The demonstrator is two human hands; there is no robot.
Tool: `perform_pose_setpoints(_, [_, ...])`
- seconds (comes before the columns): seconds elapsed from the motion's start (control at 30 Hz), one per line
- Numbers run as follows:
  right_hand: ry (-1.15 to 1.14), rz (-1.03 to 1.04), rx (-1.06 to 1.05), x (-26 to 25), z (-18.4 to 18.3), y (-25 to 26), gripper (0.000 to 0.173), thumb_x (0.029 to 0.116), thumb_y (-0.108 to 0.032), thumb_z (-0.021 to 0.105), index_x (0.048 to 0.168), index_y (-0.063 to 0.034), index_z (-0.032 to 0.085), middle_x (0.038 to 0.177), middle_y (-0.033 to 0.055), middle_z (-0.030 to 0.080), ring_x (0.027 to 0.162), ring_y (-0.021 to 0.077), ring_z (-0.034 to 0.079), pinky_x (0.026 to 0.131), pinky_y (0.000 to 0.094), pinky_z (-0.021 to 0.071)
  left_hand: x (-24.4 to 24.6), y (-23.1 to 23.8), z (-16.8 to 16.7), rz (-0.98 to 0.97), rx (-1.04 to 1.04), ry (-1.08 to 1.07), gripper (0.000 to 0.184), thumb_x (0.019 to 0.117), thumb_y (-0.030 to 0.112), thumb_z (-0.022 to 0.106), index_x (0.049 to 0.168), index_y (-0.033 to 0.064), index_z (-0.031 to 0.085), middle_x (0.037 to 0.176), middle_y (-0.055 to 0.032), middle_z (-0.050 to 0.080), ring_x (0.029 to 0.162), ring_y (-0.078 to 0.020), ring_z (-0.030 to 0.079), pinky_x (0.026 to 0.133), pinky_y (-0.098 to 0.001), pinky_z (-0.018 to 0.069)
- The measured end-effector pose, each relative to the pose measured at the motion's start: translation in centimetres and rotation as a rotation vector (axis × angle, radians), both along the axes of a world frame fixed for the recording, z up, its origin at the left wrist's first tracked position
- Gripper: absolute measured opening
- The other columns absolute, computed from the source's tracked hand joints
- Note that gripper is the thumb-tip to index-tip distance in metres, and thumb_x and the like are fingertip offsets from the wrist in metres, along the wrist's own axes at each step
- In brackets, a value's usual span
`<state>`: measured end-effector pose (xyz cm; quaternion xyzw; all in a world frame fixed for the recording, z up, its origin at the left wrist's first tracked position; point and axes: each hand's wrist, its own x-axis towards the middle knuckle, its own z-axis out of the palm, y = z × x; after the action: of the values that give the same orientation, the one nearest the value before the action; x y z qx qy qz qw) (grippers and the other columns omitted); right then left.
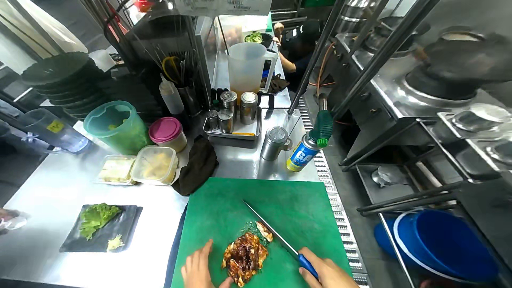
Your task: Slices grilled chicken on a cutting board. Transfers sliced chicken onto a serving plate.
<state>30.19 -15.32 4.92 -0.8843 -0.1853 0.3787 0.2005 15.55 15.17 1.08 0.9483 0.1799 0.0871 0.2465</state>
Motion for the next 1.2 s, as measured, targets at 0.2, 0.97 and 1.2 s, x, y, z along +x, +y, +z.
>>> perform_pose_setpoints(0.2, [-0.009, 0.033, -0.017, -1.1, 0.3, 0.6, 0.037, 0.1028, -0.031, 0.054, 0.134, -0.0111, 0.057, 0.088, 0.0178, 0.071, 0.082, 0.0382, 0.071, 0.072, 0.0568, 0.0560, 1.7, 0.5, -0.1, -0.033, 0.028, 0.013, 0.101, 0.0593, 0.047, 0.091, 0.145, 0.0095, 0.054, 0.120, -0.0087, 0.069, 0.108, -0.0376, 0.062, 0.086, -0.0598, 0.0496])
perform_pose_setpoints(0.97, [-0.060, -0.084, 0.000, -0.7, 0.5, 0.3, 0.039, 0.1018, -0.032, 0.056, 0.135, -0.0120, 0.058, 0.089, 0.0172, 0.072, 0.082, 0.0374, 0.072, 0.072, 0.0575, 0.0561, 24.6, 12.9, 0.0, 0.286, -0.071, 0.163, 0.052, 0.0952, 0.034, 0.072, 0.140, 0.0091, 0.059, 0.140, -0.0289, 0.054, 0.127, -0.0512, 0.051, 0.100, -0.0683, 0.0448])
perform_pose_setpoints(1.2, [-0.065, -0.121, 0.032, -0.8, 0.0, 0.5, 0.038, 0.1017, -0.032, 0.056, 0.134, -0.0121, 0.059, 0.087, 0.0151, 0.071, 0.080, 0.0349, 0.071, 0.071, 0.0545, 0.0567, 24.5, 13.4, 1.8, 0.270, -0.041, 0.220, 0.028, 0.0960, 0.008, 0.060, 0.121, 0.0089, 0.072, 0.119, -0.0232, 0.070, 0.112, -0.0456, 0.065, 0.091, -0.0675, 0.0502])
